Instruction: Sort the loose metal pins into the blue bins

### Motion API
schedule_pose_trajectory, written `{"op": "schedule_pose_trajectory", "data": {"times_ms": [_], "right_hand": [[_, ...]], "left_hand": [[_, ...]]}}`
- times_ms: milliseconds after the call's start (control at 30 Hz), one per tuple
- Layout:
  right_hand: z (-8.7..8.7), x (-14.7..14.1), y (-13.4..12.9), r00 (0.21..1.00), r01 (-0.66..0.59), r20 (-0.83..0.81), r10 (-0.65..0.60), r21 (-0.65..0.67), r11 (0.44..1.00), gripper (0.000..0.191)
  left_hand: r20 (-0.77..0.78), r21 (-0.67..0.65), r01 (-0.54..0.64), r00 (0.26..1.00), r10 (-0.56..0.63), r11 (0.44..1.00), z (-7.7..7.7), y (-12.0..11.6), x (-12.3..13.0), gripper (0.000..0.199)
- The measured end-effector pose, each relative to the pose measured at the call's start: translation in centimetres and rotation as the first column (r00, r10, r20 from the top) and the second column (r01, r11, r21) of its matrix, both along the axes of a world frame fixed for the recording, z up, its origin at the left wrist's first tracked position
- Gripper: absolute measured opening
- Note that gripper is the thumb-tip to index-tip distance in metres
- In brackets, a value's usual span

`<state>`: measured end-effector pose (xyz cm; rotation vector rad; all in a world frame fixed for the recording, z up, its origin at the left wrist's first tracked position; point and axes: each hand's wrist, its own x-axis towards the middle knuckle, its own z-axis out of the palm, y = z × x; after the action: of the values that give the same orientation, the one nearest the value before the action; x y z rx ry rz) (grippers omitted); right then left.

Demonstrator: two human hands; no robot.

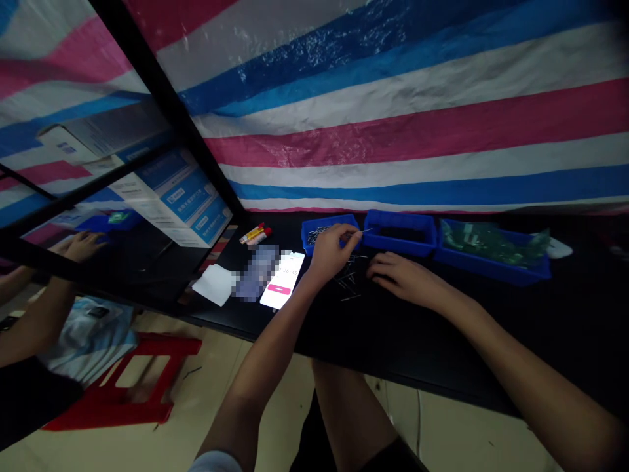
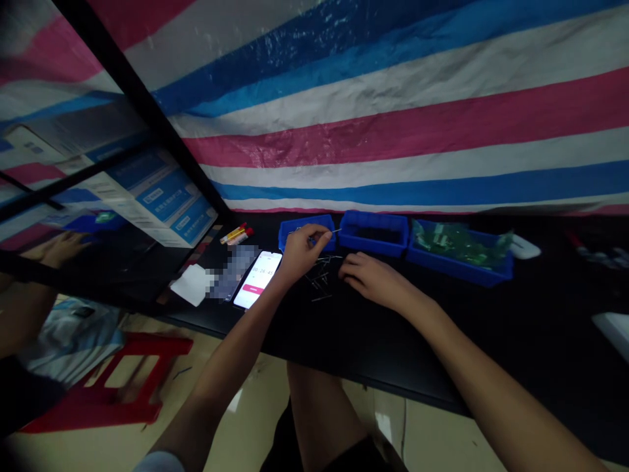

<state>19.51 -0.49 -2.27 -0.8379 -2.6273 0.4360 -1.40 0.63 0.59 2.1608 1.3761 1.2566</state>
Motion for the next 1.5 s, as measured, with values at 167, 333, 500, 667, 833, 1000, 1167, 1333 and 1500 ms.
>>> {"op": "schedule_pose_trajectory", "data": {"times_ms": [167,333,500,667,833,1000,1167,1333,1500], "right_hand": [[0.0,0.2,0.0,1.0,-0.008,-0.01,0.008,-0.036,0.999,0.015],[0.2,0.1,-0.1,1.0,0.001,0.01,0.0,-0.033,0.999,0.015],[0.2,0.1,0.0,0.999,0.022,0.028,-0.022,0.001,1.0,0.017],[0.3,0.0,0.0,0.997,0.069,-0.029,-0.07,-0.029,0.997,0.015],[0.8,-0.2,-0.2,0.978,0.131,-0.158,-0.139,-0.06,0.99,0.012],[1.4,-0.3,-0.4,0.915,0.206,-0.329,-0.235,-0.123,0.971,0.009],[1.8,-0.3,-0.5,0.854,0.266,-0.427,-0.297,-0.132,0.955,0.007],[2.1,-0.3,-0.5,0.865,0.252,-0.432,-0.255,-0.066,0.966,0.008],[2.2,-0.1,-0.5,0.94,0.173,-0.31,-0.139,0.086,0.981,0.018]], "left_hand": [[-0.03,0.015,-0.011,0.999,0.012,1.0,-0.1,0.2,-0.1,0.016],[-0.076,0.096,-0.132,0.987,0.14,0.987,-0.2,0.4,-0.6,0.014],[-0.131,0.129,-0.369,0.914,0.385,0.92,-0.5,0.6,-1.1,0.02],[-0.09,0.125,-0.435,0.89,0.447,0.892,-0.2,0.4,-1.0,0.028],[-0.066,0.136,-0.19,0.977,0.2,0.972,0.4,-0.2,-0.4,0.022],[-0.123,-0.026,0.104,0.987,-0.107,0.994,0.4,-0.5,0.3,0.024],[-0.161,-0.223,0.293,0.93,-0.332,0.93,0.2,-0.7,0.6,0.03],[-0.036,-0.263,0.328,0.937,-0.348,0.908,-0.2,-0.4,0.6,0.021],[-0.045,-0.214,0.297,0.948,-0.314,0.93,-0.4,0.0,0.1,0.013]]}}
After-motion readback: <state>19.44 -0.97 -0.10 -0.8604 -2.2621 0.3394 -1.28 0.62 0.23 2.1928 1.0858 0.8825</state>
